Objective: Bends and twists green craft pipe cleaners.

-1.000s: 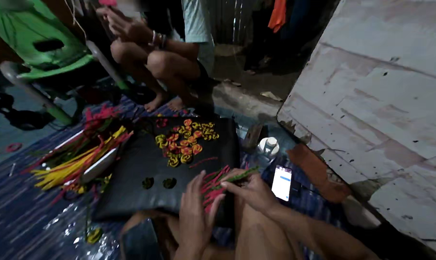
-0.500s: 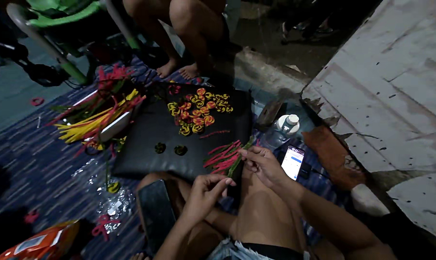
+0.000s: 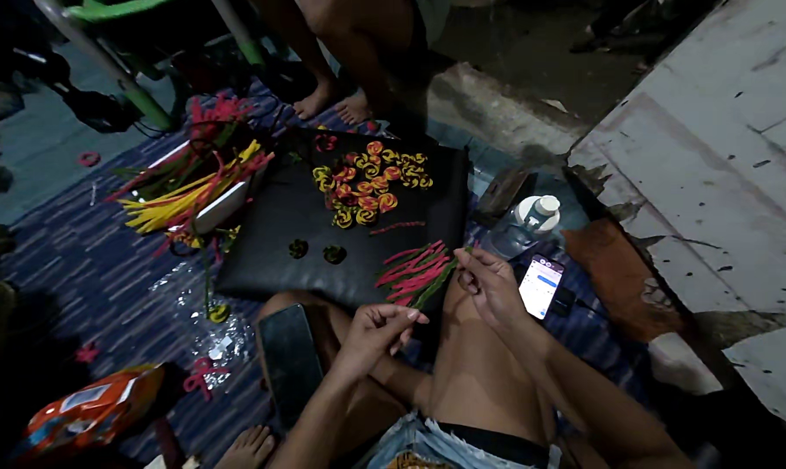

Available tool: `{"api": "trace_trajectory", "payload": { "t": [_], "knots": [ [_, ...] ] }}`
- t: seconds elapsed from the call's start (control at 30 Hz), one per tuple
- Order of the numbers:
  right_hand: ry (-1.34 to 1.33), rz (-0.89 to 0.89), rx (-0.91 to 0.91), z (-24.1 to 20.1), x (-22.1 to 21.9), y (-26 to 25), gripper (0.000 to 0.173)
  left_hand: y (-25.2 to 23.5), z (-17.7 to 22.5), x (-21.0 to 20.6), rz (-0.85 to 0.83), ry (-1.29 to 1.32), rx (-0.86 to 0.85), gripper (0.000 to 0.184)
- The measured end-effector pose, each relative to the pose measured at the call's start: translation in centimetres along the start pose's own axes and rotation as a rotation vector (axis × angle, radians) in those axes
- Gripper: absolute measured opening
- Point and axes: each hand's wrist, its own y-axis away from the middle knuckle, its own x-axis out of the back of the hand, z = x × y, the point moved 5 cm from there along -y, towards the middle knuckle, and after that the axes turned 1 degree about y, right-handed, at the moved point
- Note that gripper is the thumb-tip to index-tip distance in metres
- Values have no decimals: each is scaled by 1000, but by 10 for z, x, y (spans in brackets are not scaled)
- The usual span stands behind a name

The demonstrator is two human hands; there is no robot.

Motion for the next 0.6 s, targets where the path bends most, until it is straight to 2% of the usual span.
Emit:
{"api": "trace_trajectory", "payload": {
  "t": [0.13, 0.2, 0.3, 0.37, 0.4, 0.47, 0.53, 0.6],
  "knots": [
    [-63, 58, -46, 1, 3, 1, 17, 2, 0, 0, 99, -46, -41, 18],
    [-35, 35, -37, 1, 5, 0, 15, 3, 3, 5, 213, -180, -161, 15],
    [147, -103, 22, -3, 14, 1, 9, 12, 17, 18, 432, -799, -493, 19],
    [231, -199, 134, -16, 18, -1, 9, 18, 38, 21, 521, -1014, -715, 18],
    [253, -239, 180, -23, 18, 0, 10, 19, 46, 22, 518, -997, -751, 18],
    [302, -265, 237, -30, 18, 5, 10, 17, 49, 23, 452, -791, -706, 16],
    [329, -212, 311, -34, 16, 7, 11, 7, 46, 24, 395, -569, -669, 12],
    [367, -160, 409, -38, 15, 6, 11, 2, 44, 22, 391, -475, -663, 10]
  ]
}}
